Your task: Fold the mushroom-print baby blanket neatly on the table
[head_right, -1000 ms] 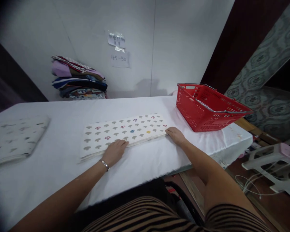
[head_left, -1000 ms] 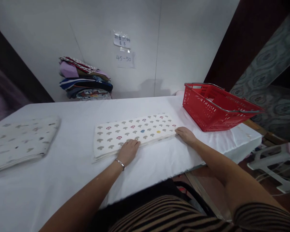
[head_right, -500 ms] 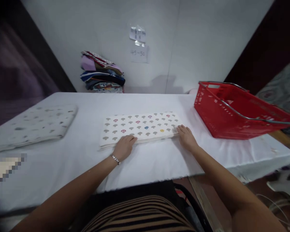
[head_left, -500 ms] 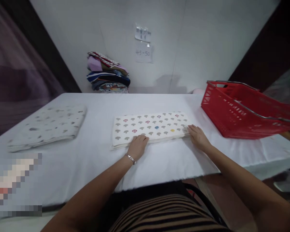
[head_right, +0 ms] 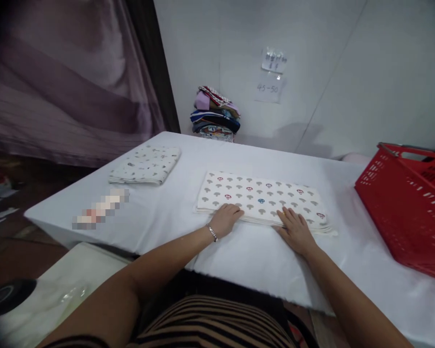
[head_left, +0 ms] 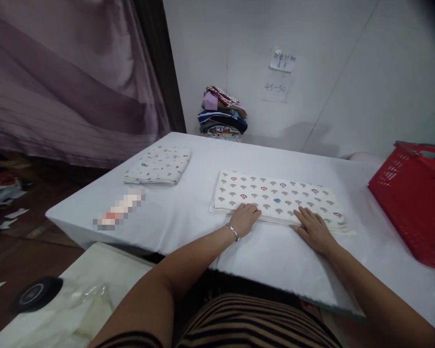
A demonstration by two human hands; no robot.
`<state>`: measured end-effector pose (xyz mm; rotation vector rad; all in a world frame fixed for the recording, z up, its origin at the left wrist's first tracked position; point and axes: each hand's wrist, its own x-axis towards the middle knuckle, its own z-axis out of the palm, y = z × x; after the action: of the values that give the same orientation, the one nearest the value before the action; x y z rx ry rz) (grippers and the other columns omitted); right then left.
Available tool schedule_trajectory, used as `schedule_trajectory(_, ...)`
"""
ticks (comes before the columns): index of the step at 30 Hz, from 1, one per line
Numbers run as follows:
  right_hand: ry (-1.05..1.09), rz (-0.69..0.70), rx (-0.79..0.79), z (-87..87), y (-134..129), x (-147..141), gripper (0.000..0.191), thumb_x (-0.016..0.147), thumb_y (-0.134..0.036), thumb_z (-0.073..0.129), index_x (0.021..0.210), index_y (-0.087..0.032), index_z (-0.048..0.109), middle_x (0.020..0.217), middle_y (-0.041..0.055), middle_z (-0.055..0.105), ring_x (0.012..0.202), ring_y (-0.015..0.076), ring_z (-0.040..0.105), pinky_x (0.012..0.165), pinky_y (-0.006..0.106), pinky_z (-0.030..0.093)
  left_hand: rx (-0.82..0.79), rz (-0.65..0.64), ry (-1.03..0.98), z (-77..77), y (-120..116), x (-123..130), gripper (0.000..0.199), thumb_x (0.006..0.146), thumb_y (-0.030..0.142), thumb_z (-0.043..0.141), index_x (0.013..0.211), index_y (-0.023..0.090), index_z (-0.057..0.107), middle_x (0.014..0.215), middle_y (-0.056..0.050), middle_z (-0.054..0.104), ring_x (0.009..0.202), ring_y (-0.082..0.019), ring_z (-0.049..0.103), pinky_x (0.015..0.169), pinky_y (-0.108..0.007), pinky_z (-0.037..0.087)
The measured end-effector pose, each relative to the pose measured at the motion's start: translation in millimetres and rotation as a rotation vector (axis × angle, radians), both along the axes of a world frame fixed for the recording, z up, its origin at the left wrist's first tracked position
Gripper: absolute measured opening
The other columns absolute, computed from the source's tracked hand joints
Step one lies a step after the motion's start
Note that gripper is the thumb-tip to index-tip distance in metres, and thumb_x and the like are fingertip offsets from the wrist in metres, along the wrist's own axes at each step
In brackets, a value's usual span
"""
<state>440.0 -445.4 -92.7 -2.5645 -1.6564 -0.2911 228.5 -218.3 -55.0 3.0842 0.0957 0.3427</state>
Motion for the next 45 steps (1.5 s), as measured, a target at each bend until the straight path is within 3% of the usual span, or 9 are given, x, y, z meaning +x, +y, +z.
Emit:
schedule_trajectory(4,0.031,-0.016,-0.015,2.3,-1.4,1.5,0.057,0.091,-0.055,0.029,0.139,-0.025,0.039,0.147,0.0072,0.034,0.136,0.0274,0.027,0.107,0.052,0.027,-0.025,0.077,-0.014,4.0,13.6,-15.4,0.032,0.079,0.006,0.046,0.107,0.019,0.055,0.107,-0.006,0.059,0.101,-0.02,0.049,0.087,-0.036,0.037)
schedule_trajectory(9,0.081,0.055,0.101,11.2,17.1,-15.5,0.052,0.092,-0.048,0.033,0.137,-0.024,0.042,0.143,0.0102,0.04,0.134,0.0306,0.031,0.103,0.058,0.03,-0.198,0.298,-0.173,9.8,46.0,-70.4,0.027,0.083,0.022,0.051,0.109,0.021,0.059,0.109,-0.006,0.06,0.106,-0.021,0.05,0.092,-0.037,0.038)
schedule_trajectory(13,0.204,0.313,0.269,30.2,70.1,-60.7,0.039,0.092,-0.039,0.039,0.123,-0.024,0.057,0.124,0.0109,0.058,0.122,0.0283,0.047,0.1,0.051,0.037,-0.494,0.689,-0.27,5.9,60.1,-109.0,0.024,0.084,0.028,0.048,0.102,0.021,0.063,0.101,-0.004,0.063,0.089,-0.016,0.057,0.082,-0.029,0.044)
schedule_trajectory(16,0.339,0.544,0.342,45.8,124.0,-103.5,0.029,0.092,-0.032,0.042,0.108,-0.023,0.064,0.111,0.0085,0.064,0.108,0.0242,0.056,0.094,0.043,0.044,-0.637,0.829,-0.254,5.6,60.8,-115.0,0.021,0.082,0.031,0.05,0.09,0.02,0.067,0.091,-0.002,0.067,0.078,-0.014,0.059,0.076,-0.026,0.044)
schedule_trajectory(19,0.399,0.622,0.336,53.1,172.1,-138.6,0.022,0.09,-0.026,0.046,0.101,-0.02,0.064,0.102,0.0079,0.065,0.096,0.0223,0.057,0.086,0.038,0.045,-0.678,0.834,-0.192,9.6,60.3,-108.6,0.023,0.081,0.034,0.051,0.082,0.021,0.07,0.086,-0.002,0.069,0.08,-0.015,0.06,0.073,-0.026,0.042)
schedule_trajectory(24,0.338,0.473,0.26,44.3,213.2,-163.5,0.016,0.086,-0.022,0.053,0.096,-0.018,0.064,0.098,0.0086,0.062,0.092,0.0237,0.052,0.079,0.037,0.043,-0.665,0.871,-0.096,14.7,61.4,-97.7,0.029,0.082,0.041,0.049,0.082,0.023,0.071,0.087,-0.003,0.07,0.082,-0.017,0.061,0.068,-0.027,0.04)
schedule_trajectory(31,0.403,0.436,0.265,32.9,220.2,-162.4,0.015,0.088,-0.024,0.05,0.088,-0.022,0.065,0.089,0.0061,0.061,0.085,0.0213,0.053,0.076,0.035,0.042,-0.706,0.895,-0.077,13.4,64.2,-89.9,0.021,0.079,0.035,0.053,0.076,0.023,0.07,0.082,-0.003,0.07,0.078,-0.017,0.06,0.066,-0.026,0.039)
schedule_trajectory(38,0.7,0.374,0.528,38.8,218.0,-166.6,0.022,0.091,-0.032,0.044,0.086,-0.023,0.064,0.083,0.0047,0.06,0.082,0.0186,0.055,0.075,0.033,0.045,-1.07,0.806,-0.31,6.0,77.4,-87.9,0.024,0.072,0.04,0.058,0.067,0.018,0.066,0.063,0.001,0.063,0.063,-0.014,0.055,0.06,-0.025,0.039)
schedule_trajectory(45,0.734,0.358,0.542,34.6,218.3,-170.8,0.022,0.091,-0.033,0.045,0.085,-0.023,0.064,0.084,0.0043,0.061,0.082,0.0183,0.056,0.075,0.032,0.046,-1.244,0.863,-0.314,-1.5,81.0,-89.8,0.021,0.067,0.036,0.06,0.065,0.016,0.066,0.059,0.002,0.061,0.059,-0.012,0.052,0.057,-0.024,0.038)
